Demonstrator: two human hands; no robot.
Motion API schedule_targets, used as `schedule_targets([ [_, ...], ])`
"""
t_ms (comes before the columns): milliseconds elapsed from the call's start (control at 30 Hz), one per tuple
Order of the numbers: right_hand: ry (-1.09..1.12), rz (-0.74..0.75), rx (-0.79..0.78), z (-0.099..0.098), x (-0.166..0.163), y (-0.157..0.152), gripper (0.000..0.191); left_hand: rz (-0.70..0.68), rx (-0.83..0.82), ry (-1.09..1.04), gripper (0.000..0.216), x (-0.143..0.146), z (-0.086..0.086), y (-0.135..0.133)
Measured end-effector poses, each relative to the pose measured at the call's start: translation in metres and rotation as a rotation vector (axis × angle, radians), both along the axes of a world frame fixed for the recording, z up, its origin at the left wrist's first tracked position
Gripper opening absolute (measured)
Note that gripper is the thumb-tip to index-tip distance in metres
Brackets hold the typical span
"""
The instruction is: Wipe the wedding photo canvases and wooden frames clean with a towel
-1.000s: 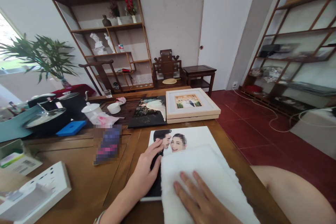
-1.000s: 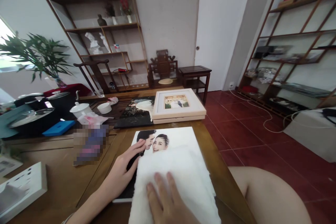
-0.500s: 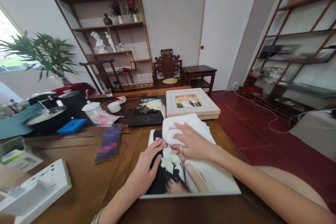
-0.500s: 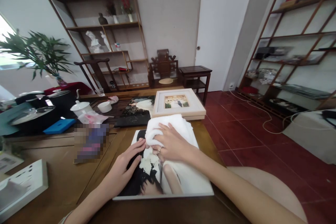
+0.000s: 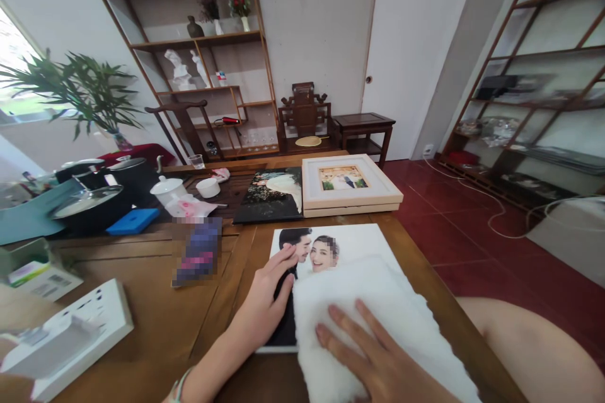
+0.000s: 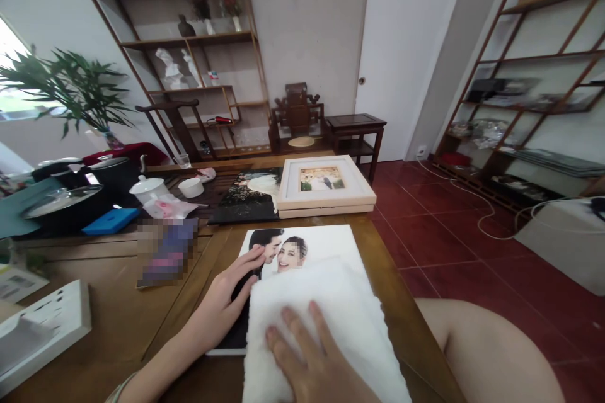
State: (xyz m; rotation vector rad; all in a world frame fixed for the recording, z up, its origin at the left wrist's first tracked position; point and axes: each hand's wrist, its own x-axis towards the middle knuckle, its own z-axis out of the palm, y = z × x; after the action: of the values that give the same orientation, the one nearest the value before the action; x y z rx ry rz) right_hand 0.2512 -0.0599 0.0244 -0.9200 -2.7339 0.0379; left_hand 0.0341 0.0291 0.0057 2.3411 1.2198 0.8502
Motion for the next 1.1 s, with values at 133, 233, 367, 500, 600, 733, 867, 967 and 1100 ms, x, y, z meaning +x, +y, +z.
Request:
schedule_targets([
  [133,0.029,0.053,-0.098,0.012,0.013,0.006,0.041,-0.009,-0.004,-0.011,0.035,-0.001,-0.001,0.001],
  [233,0.077,-0.052,-0.167,0.023,0.022,0.022,0.028,-0.007,-0.009,-0.01,0.035,-0.001,0.001,0.0],
  [367,0.143,-0.29,-0.098,0.018,0.031,0.057,0.023,-0.002,-0.034,0.002,0.035,0.0,0.003,-0.001],
  [500,0.111,-0.395,-0.088,0.014,0.02,0.085,0.03,0.027,-0.1,-0.015,0.041,0.0,0.003,-0.003],
  [600,0.077,-0.352,-0.12,0.019,-0.001,0.082,0.03,0.071,-0.124,-0.098,0.047,0.001,0.004,-0.005],
  [733,0.057,-0.125,-0.128,0.024,-0.024,0.052,0.025,0.086,-0.095,-0.238,0.05,0.0,0.003,-0.007],
  [867,0.012,0.132,-0.052,0.015,-0.029,0.027,0.02,0.113,-0.071,-0.247,0.051,-0.001,0.001,-0.005],
  [967,0.011,0.161,-0.007,0.007,-0.019,0.018,0.025,0.121,-0.069,-0.167,0.049,0.0,0.001,-0.004],
  [1100,0.033,0.116,-0.086,0.02,0.01,0.005,0.028,0.093,-0.042,-0.019,0.043,0.002,0.003,-0.003],
])
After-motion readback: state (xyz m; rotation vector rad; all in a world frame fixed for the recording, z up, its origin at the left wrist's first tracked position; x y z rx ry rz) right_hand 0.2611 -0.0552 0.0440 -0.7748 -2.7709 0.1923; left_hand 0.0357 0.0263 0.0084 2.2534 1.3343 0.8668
